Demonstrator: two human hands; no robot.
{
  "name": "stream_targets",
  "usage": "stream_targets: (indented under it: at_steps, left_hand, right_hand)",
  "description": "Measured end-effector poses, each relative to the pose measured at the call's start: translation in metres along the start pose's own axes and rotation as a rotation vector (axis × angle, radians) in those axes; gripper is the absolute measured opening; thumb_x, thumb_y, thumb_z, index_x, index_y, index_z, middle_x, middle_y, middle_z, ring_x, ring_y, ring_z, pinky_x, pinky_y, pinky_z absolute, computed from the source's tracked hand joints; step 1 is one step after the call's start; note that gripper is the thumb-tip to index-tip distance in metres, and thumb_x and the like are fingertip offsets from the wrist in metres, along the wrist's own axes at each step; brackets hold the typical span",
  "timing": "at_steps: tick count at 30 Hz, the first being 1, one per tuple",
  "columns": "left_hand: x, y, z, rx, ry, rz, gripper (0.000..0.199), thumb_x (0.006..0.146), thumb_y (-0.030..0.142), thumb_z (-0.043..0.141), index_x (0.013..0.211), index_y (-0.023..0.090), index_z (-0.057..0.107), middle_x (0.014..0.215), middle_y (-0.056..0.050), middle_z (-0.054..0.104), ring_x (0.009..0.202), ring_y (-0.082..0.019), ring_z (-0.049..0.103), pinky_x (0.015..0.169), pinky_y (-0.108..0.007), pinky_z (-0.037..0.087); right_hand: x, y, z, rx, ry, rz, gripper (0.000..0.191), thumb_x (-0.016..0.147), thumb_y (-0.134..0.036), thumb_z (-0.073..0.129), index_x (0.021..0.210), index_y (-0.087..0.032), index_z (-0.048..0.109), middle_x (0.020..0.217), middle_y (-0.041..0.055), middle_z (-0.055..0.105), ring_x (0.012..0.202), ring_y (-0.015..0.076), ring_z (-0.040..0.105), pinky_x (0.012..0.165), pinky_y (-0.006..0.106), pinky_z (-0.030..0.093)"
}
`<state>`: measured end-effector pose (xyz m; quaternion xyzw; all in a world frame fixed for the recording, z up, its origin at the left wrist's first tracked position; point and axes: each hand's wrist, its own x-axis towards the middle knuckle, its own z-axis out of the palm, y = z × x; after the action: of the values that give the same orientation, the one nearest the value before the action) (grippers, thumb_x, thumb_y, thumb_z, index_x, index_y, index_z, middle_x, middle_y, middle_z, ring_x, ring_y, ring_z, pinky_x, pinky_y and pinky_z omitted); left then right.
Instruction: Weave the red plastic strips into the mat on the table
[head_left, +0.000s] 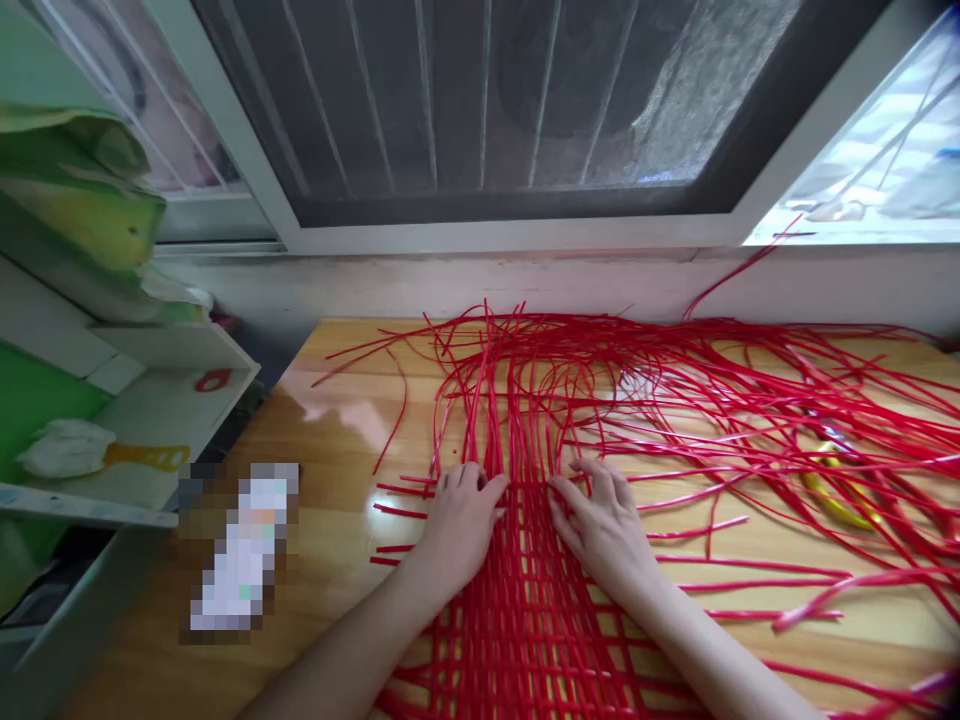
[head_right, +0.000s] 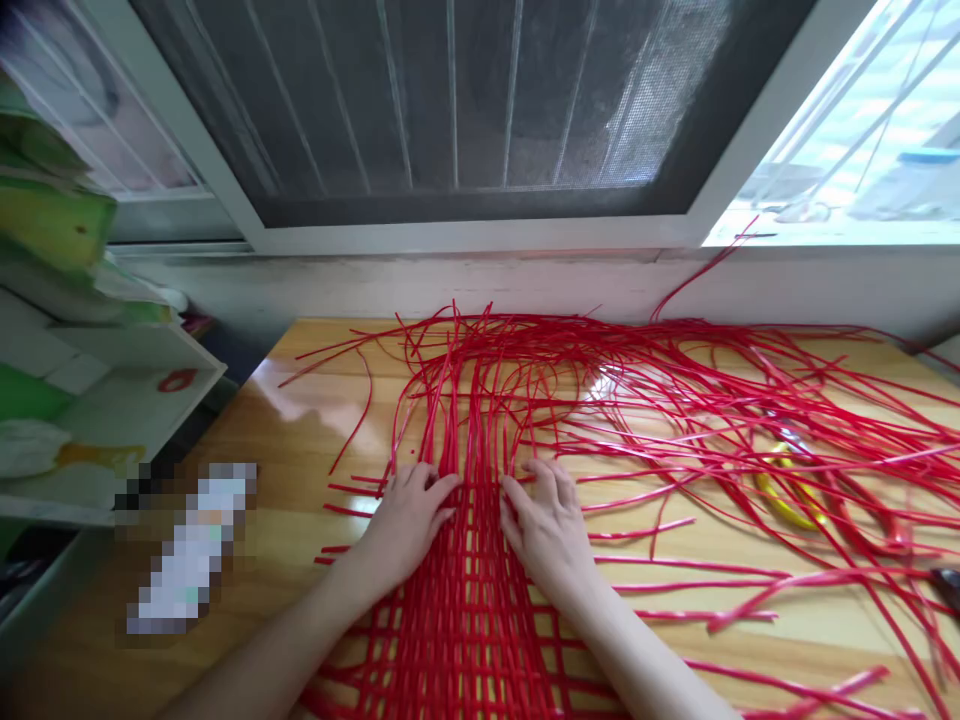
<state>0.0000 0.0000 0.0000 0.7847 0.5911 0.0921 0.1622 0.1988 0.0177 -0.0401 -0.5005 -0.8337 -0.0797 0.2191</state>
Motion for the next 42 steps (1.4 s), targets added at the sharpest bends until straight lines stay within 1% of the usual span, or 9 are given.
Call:
stream_targets:
  at_steps: [6, 12, 16, 20, 25, 29, 33, 38, 42]
  left_hand:
    - [-0.012, 0.003, -0.018, -0.106, -0.171, 0.070, 0.058, 0.072, 0.036, 0.058, 0.125, 0.023, 0.038, 0.114, -0.008, 0.043, 0.110, -0.023, 0.038, 0.095, -0.038, 0.032]
    - [-0.042, 0.033, -0.046, -0.070, -0.317, 0.027, 0.061, 0.075, 0.048, 0.050, 0.129, 0.026, 0.034, 0.124, -0.010, 0.042, 0.116, -0.030, 0.036, 0.094, -0.049, 0.031]
    - [-0.037, 0.024, -0.058, -0.045, -0.176, 0.002, 0.036, 0.084, 0.038, 0.038, 0.116, 0.026, 0.047, 0.111, -0.007, 0.051, 0.103, -0.023, 0.048, 0.088, -0.040, 0.038]
    - [-0.005, -0.030, -0.056, 0.073, 0.147, -0.319, 0.030, 0.083, 0.036, 0.041, 0.101, 0.015, 0.052, 0.097, -0.011, 0.057, 0.089, -0.021, 0.054, 0.076, -0.034, 0.040]
    - [0.009, -0.076, -0.049, -0.187, 0.000, -0.334, 0.018, 0.077, 0.034, 0.049, 0.076, 0.017, 0.056, 0.072, -0.002, 0.061, 0.066, -0.015, 0.054, 0.058, -0.024, 0.037]
    - [0.006, -0.081, -0.051, -0.190, -0.055, -0.359, 0.007, 0.071, 0.024, 0.054, 0.069, 0.016, 0.055, 0.067, -0.001, 0.060, 0.063, -0.013, 0.053, 0.056, -0.023, 0.034]
    - [0.003, -0.082, -0.054, -0.161, -0.110, -0.376, 0.010, 0.071, 0.022, 0.053, 0.079, 0.016, 0.056, 0.072, -0.002, 0.060, 0.066, -0.014, 0.054, 0.058, -0.024, 0.036]
    - [-0.004, -0.058, -0.051, 0.270, 0.095, -0.200, 0.016, 0.075, 0.021, 0.049, 0.085, 0.018, 0.061, 0.094, -0.008, 0.056, 0.094, -0.023, 0.049, 0.081, -0.036, 0.035]
    - [-0.004, -0.037, -0.040, 0.401, 0.154, -0.107, 0.026, 0.083, 0.027, 0.039, 0.084, 0.015, 0.062, 0.087, -0.010, 0.058, 0.092, -0.024, 0.048, 0.091, -0.043, 0.027]
  right_hand:
    - [0.004, -0.004, -0.006, 0.069, -0.120, -0.029, 0.018, 0.080, -0.020, 0.043, 0.089, -0.016, 0.058, 0.094, 0.0102, 0.051, 0.087, 0.0211, 0.046, 0.078, 0.035, 0.044]
    - [0.001, -0.002, -0.002, 0.062, -0.097, -0.017, 0.025, 0.081, -0.021, 0.043, 0.103, -0.017, 0.056, 0.097, 0.0106, 0.051, 0.090, 0.0224, 0.047, 0.079, 0.038, 0.043]
    - [-0.002, -0.002, 0.001, 0.106, -0.089, 0.018, 0.024, 0.082, -0.022, 0.043, 0.102, -0.017, 0.057, 0.097, 0.0102, 0.051, 0.091, 0.0220, 0.047, 0.079, 0.038, 0.043]
    - [-0.002, -0.003, 0.001, 0.138, -0.080, 0.042, 0.023, 0.082, -0.022, 0.043, 0.100, -0.017, 0.057, 0.097, 0.0100, 0.051, 0.091, 0.0214, 0.048, 0.080, 0.037, 0.043]
    - [-0.002, -0.003, 0.000, 0.142, -0.061, 0.046, 0.022, 0.082, -0.022, 0.043, 0.099, -0.018, 0.056, 0.094, 0.0094, 0.052, 0.089, 0.0209, 0.049, 0.077, 0.037, 0.044]
    - [-0.002, -0.003, 0.000, 0.149, -0.056, 0.039, 0.021, 0.082, -0.022, 0.042, 0.098, -0.019, 0.056, 0.092, 0.0087, 0.053, 0.088, 0.0206, 0.051, 0.076, 0.037, 0.045]
    - [-0.002, -0.002, 0.000, 0.147, -0.052, 0.033, 0.021, 0.083, -0.022, 0.042, 0.097, -0.020, 0.057, 0.092, 0.0078, 0.054, 0.087, 0.0202, 0.051, 0.076, 0.036, 0.045]
    - [-0.002, -0.003, 0.000, 0.151, -0.082, 0.044, 0.021, 0.083, -0.022, 0.042, 0.099, -0.019, 0.056, 0.096, 0.0087, 0.052, 0.089, 0.0203, 0.049, 0.079, 0.036, 0.044]
    - [-0.002, -0.004, 0.000, 0.148, -0.094, 0.048, 0.021, 0.083, -0.022, 0.042, 0.099, -0.018, 0.055, 0.095, 0.0087, 0.051, 0.090, 0.0207, 0.048, 0.081, 0.036, 0.043]
